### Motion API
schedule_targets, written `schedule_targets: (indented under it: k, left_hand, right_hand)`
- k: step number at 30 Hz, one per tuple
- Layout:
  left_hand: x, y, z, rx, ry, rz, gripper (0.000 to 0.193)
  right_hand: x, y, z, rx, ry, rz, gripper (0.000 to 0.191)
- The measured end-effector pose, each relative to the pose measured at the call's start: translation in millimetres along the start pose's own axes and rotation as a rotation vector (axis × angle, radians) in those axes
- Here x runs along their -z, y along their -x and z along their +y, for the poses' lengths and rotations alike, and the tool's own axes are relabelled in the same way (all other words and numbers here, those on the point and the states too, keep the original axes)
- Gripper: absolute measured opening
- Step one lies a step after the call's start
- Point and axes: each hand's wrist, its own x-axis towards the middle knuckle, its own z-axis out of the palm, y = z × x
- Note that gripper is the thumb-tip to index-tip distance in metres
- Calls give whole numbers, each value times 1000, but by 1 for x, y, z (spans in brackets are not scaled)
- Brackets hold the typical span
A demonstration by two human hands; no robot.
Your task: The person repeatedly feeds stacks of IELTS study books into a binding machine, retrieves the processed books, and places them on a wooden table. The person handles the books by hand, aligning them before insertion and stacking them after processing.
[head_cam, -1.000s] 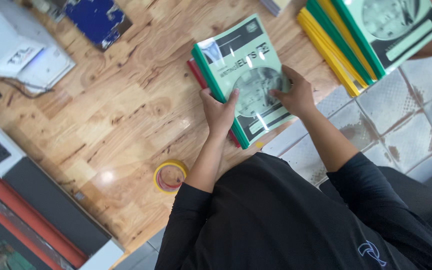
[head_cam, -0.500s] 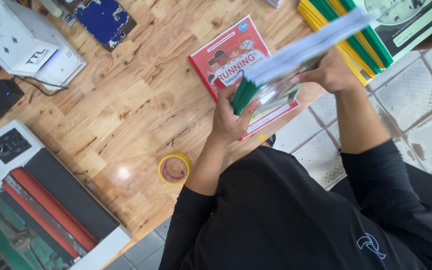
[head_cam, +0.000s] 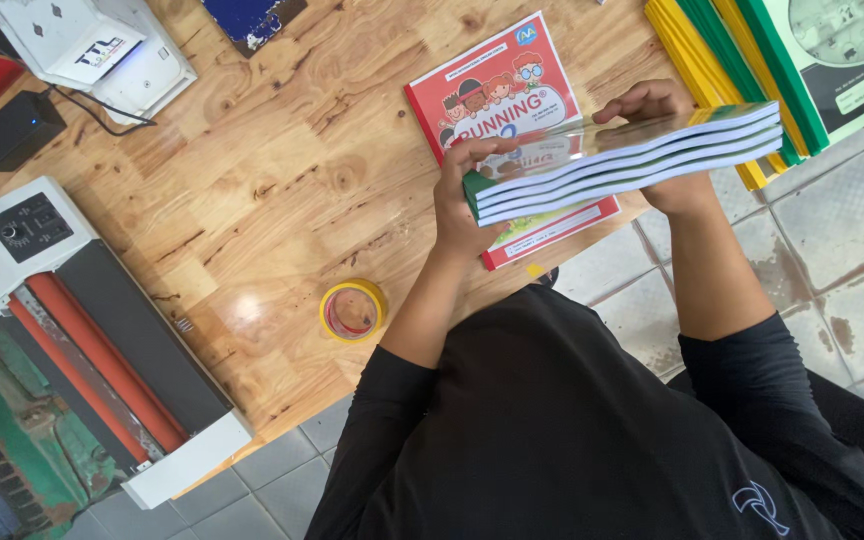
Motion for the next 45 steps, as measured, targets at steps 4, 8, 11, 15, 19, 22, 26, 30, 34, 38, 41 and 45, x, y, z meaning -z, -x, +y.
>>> schedule_targets:
  k: [4,8,11,15,19,22,26,30,34,38,41,45]
  left_hand:
    - [-5,-10,-10,45,14,36,54]
    - [0,-20,-21,-26,-151,33,49]
    - [2,-23,-27,-38,-162,16,44]
    - [2,-23,-32,38,-109,-23,42]
    - [-3,-24,-34,6,-160,15,40]
    - [-4,-22,-36,-20,-176,24,39]
    - [-1,-29,-37,-52,-118,-5,32]
    - [-3,-33,-14,2,-82,-96,36]
    - [-6,3,50,61,160,-255,39]
    - [-18,65,122,173,625,-494,40]
    - [-18,116,154,32,606,-662,35]
    - [-13,228,183,265,441,-885,23]
  right_hand:
    - [6,-1,10,-75,0,1,47]
    - [12,-6,3,-55,-33,-56,57]
    - [15,-6,0,-130,38,-27,50]
    - [24,-6,6,-170,104,-88,22]
    - [28,-4,13,-108,137,-65,26]
    - [29,2,12,-96,247,-83,30]
    - [12,13,7,-228,117,101,28]
    - [-7,36,-47,-142,282,330,44]
    - [-60,103,-143,-98,319,450,29]
    - [-113,215,-243,-6,695,585,36]
    - [-162,321,-284,158,551,628,42]
    - [-266,474,-293,18,888,896,38]
